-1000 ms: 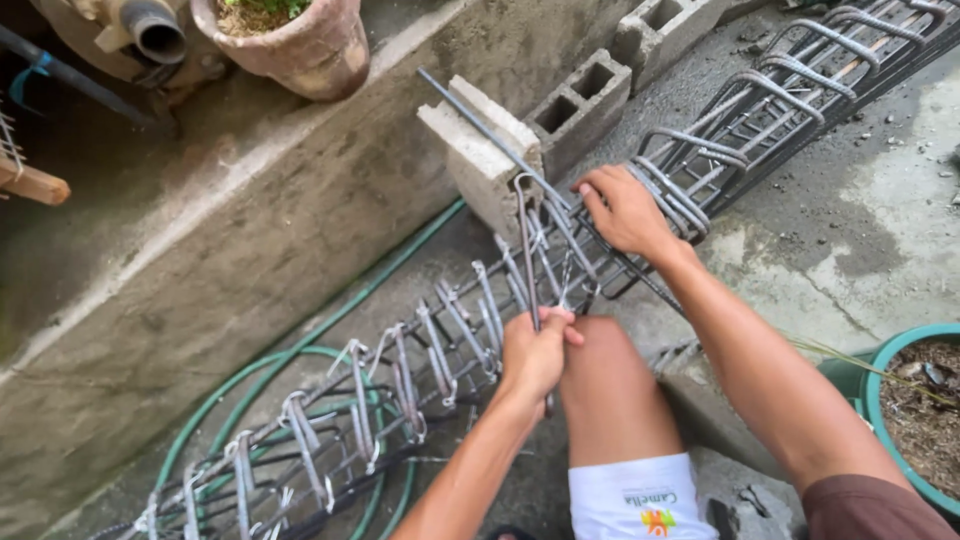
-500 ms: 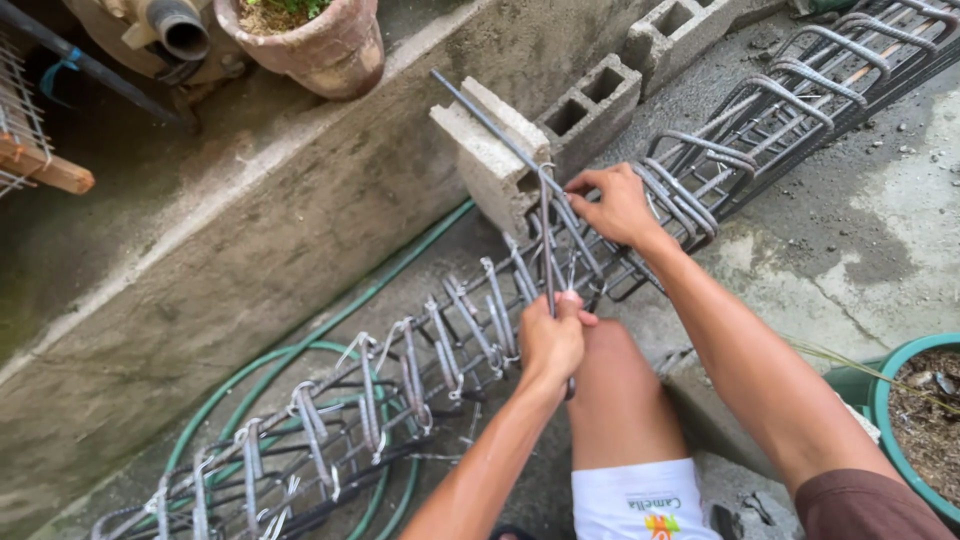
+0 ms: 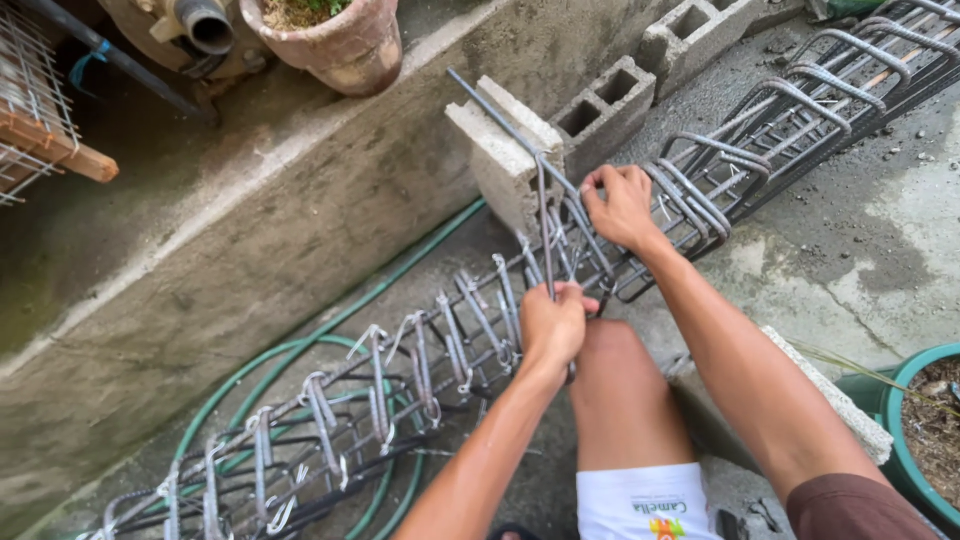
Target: Tying wire around rebar intersections using a manual hook tool to secure a reinforcement cage
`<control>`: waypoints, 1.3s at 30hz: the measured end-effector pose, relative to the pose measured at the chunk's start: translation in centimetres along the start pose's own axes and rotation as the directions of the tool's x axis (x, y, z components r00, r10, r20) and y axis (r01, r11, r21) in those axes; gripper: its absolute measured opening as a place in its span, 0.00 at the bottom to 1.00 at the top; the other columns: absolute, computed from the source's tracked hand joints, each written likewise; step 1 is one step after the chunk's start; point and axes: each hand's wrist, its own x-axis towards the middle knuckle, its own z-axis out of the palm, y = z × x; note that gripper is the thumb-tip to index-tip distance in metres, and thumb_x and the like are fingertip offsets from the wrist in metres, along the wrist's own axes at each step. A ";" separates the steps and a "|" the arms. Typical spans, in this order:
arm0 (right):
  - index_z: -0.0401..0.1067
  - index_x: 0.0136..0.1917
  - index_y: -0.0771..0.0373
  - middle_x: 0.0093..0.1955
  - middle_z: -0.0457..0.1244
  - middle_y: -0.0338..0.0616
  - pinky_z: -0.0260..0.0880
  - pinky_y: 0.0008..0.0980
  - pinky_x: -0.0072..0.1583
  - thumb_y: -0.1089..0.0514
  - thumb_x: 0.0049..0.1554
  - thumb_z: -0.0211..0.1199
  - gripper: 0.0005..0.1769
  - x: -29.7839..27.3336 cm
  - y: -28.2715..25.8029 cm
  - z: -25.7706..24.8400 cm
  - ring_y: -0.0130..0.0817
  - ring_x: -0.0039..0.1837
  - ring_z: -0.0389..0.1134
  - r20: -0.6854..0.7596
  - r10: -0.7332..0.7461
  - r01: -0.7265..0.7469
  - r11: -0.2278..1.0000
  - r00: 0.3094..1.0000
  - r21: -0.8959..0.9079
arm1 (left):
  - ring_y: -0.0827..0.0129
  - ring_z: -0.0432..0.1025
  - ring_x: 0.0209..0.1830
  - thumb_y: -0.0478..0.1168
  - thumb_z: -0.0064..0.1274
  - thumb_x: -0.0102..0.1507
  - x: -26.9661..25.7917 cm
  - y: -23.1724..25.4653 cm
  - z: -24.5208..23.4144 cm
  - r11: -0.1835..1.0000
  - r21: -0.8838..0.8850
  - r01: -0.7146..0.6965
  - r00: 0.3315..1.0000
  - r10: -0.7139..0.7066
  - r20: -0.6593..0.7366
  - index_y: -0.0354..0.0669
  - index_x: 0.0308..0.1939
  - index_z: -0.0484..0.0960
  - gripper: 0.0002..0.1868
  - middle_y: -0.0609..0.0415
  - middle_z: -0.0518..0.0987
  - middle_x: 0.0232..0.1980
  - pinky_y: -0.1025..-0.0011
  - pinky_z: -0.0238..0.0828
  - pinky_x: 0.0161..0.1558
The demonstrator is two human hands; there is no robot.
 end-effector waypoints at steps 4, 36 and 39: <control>0.71 0.53 0.50 0.50 0.67 0.40 0.45 0.50 0.74 0.43 0.64 0.57 0.12 -0.5 -1.1 -0.8 0.39 0.67 0.62 0.007 -0.056 0.056 0.998 0.998 0.004 | 0.61 0.79 0.35 0.45 0.47 0.65 0.6 -0.6 0.2 0.998 0.036 -0.046 0.998 0.045 0.032 0.57 0.23 0.89 0.19 0.60 0.84 0.28 0.70 0.74 0.42; 0.79 0.53 0.43 0.48 0.72 0.33 0.52 0.49 0.73 0.48 0.62 0.66 0.06 -1.8 -5.3 -4.0 0.35 0.57 0.72 -0.147 -0.160 0.189 0.959 0.976 0.212 | 0.56 0.74 0.41 0.42 0.47 0.60 4.9 -0.3 0.0 0.996 -0.048 -0.074 0.991 0.079 0.112 0.48 0.27 0.92 0.16 0.43 0.82 0.35 0.66 0.72 0.49; 0.79 0.54 0.42 0.48 0.71 0.32 0.49 0.51 0.73 0.47 0.62 0.66 0.07 -2.0 -5.9 -4.5 0.34 0.58 0.71 -0.141 -0.170 0.198 0.956 0.975 0.215 | 0.56 0.73 0.41 0.43 0.50 0.57 4.6 2.0 -0.8 0.994 -0.003 -0.106 0.981 0.105 0.166 0.50 0.27 0.92 0.14 0.43 0.80 0.32 0.65 0.71 0.51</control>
